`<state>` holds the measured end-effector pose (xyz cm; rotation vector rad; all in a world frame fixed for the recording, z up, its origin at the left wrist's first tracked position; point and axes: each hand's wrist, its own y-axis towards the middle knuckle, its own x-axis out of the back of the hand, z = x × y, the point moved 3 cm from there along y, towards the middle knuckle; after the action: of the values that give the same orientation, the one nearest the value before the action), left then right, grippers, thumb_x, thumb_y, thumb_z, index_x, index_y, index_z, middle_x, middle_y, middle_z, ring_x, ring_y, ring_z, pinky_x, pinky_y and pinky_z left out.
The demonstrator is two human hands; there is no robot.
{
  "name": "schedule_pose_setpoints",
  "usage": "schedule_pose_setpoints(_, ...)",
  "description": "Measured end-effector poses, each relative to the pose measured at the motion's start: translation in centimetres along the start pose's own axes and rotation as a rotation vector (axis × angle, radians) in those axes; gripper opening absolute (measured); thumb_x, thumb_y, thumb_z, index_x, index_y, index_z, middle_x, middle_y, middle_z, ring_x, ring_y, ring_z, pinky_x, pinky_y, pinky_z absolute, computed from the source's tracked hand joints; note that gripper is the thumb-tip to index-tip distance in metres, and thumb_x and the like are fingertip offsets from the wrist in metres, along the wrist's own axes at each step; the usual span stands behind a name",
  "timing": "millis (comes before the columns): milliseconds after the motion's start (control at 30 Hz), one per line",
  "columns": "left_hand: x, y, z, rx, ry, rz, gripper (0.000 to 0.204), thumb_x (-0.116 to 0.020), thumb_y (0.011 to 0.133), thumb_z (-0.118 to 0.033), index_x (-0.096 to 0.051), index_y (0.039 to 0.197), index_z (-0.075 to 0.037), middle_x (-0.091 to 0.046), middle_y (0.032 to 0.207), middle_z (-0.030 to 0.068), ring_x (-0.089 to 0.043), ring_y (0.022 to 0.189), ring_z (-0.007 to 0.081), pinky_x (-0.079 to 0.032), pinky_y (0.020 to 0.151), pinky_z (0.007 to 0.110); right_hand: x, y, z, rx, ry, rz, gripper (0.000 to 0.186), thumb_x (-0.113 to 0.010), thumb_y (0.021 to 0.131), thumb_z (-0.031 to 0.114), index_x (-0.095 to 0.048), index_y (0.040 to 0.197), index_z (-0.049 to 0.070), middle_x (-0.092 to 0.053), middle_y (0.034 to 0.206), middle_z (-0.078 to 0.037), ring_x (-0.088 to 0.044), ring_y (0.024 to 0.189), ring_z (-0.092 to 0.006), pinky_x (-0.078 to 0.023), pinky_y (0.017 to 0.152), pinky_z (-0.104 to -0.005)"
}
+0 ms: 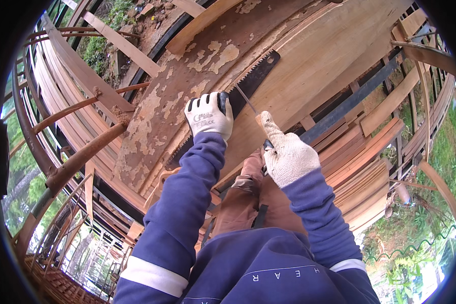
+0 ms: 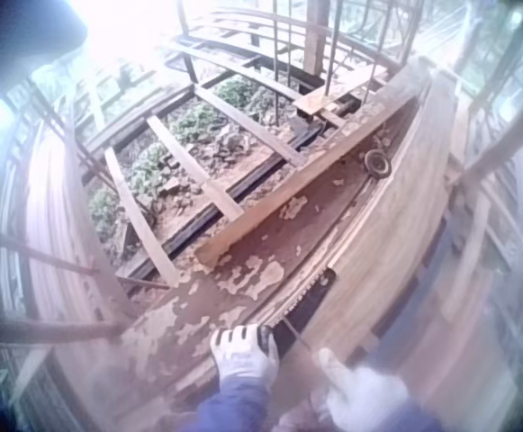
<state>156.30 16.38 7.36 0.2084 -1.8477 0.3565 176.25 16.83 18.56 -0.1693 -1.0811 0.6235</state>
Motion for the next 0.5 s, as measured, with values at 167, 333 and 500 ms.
schedule_pose_setpoints(167, 0.0, 0.0, -0.1, -0.007, 0.0, -0.012, 0.02, -0.061, 0.097, -0.032, -0.067, 0.101, -0.013, -0.069, 0.098, 0.0107, -0.063, 0.1, 0.0332, -0.041, 0.1, 0.049, 0.4, 0.1, 0.0, -0.003, -0.018, 0.021, 0.065, -0.066, 0.088, 0.01, -0.054, 0.151, 0.021, -0.066, 0.089, -0.02, -0.066, 0.077, -0.0398, -0.055, 0.07, -0.0447)
schedule_pose_setpoints(333, 0.1, 0.0, -0.1, 0.001, -0.007, 0.0, 0.019, -0.062, 0.096, -0.031, -0.067, 0.101, -0.013, -0.069, 0.098, 0.0111, -0.063, 0.1, 0.0337, -0.04, 0.101, 0.05, 0.8, 0.7, 0.3, -0.024, -0.054, 0.086, 0.065, -0.063, 0.09, 0.01, -0.053, 0.152, 0.021, -0.065, 0.084, -0.021, -0.065, 0.074, -0.0403, -0.054, 0.068, -0.0467)
schedule_pose_setpoints(500, -0.2, 0.1, -0.2, 0.001, -0.005, 0.014, 0.018, -0.062, 0.095, -0.031, -0.067, 0.101, -0.014, -0.069, 0.099, 0.0108, -0.063, 0.101, 0.0334, -0.04, 0.102, 0.05, -0.3, 4.8, 0.2, -0.024, -0.026, 0.131, 0.065, -0.062, 0.092, 0.015, -0.048, 0.155, 0.023, -0.067, 0.081, -0.023, -0.066, 0.071, -0.041, -0.055, 0.068, -0.0489)
